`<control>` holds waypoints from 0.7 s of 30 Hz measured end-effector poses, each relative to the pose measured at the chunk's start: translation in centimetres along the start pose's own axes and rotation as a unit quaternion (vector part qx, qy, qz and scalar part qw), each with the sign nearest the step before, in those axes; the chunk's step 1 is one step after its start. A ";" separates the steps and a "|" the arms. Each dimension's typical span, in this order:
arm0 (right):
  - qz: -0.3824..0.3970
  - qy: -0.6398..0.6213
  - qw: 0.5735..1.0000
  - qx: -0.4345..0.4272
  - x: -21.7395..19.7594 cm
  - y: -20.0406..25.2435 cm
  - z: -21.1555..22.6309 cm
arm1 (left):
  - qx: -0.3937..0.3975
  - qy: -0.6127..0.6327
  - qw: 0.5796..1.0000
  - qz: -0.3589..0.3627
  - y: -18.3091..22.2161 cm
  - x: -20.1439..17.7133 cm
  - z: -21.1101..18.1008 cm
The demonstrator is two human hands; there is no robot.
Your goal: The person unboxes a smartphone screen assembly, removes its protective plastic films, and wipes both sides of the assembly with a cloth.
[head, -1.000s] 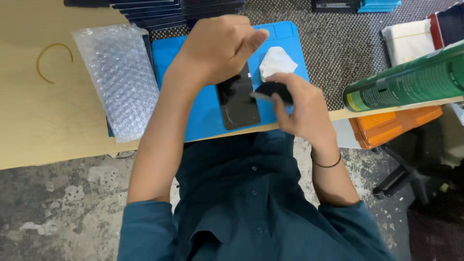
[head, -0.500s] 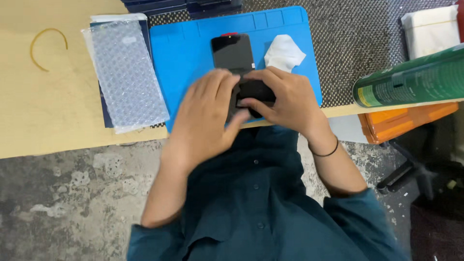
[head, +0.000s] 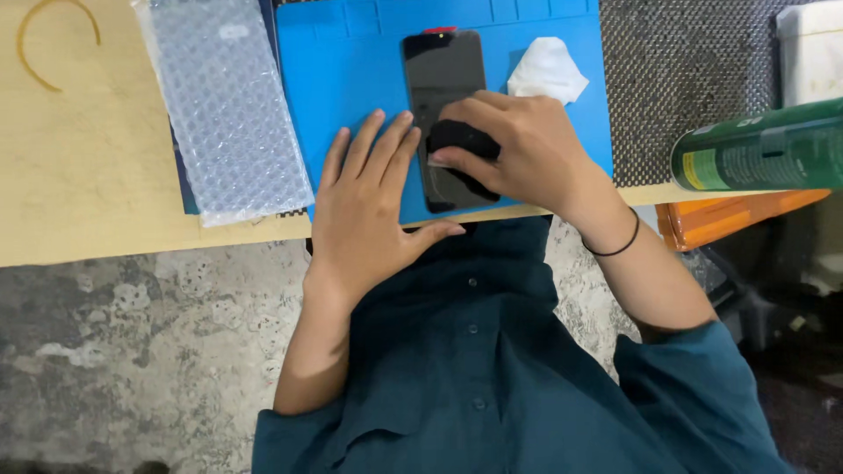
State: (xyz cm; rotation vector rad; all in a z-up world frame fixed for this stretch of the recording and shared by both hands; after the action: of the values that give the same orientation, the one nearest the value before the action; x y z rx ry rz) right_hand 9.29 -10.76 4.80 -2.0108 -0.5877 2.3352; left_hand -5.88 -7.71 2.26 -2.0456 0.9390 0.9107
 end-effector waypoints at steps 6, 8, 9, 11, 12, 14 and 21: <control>0.046 -0.013 0.999 -0.006 0.1 0.5 0.9 | 0.004 0.004 1.000 -0.007 0.1 0.0 0.0; 0.057 -0.013 0.998 -0.013 -0.1 0.7 1.1 | 0.003 0.004 1.000 -0.007 0.1 0.0 0.0; 0.068 -0.013 0.997 -0.022 -0.2 0.8 1.2 | 0.002 0.003 1.000 -0.006 0.1 0.0 0.0; 0.079 -0.024 0.996 -0.031 -0.2 0.8 1.2 | -0.001 0.000 1.000 -0.002 0.2 0.1 0.1; 0.090 -0.034 0.995 -0.038 -0.2 0.8 1.2 | -0.002 -0.002 1.000 0.003 0.1 0.2 0.1; 0.074 -0.078 0.994 -0.027 -0.3 0.3 0.9 | 0.000 0.001 1.000 0.000 0.1 0.1 0.1; -0.031 0.027 0.999 0.030 -0.6 0.2 0.9 | -0.003 -0.002 1.000 0.000 0.1 0.2 0.1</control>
State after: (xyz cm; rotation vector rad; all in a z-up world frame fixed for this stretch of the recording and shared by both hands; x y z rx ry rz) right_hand 8.56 -11.35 5.46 -1.9931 -0.5625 2.2282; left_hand -5.93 -7.78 2.02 -2.0473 0.9357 0.9193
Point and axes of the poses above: each hand's wrist, its own y-axis away from the middle knuckle, its own x-axis out of the palm, z = x × y, the point moved 7 cm from there along -y, towards the middle knuckle, and after that the axes turned 12 degrees about y, right-handed, at the moved point
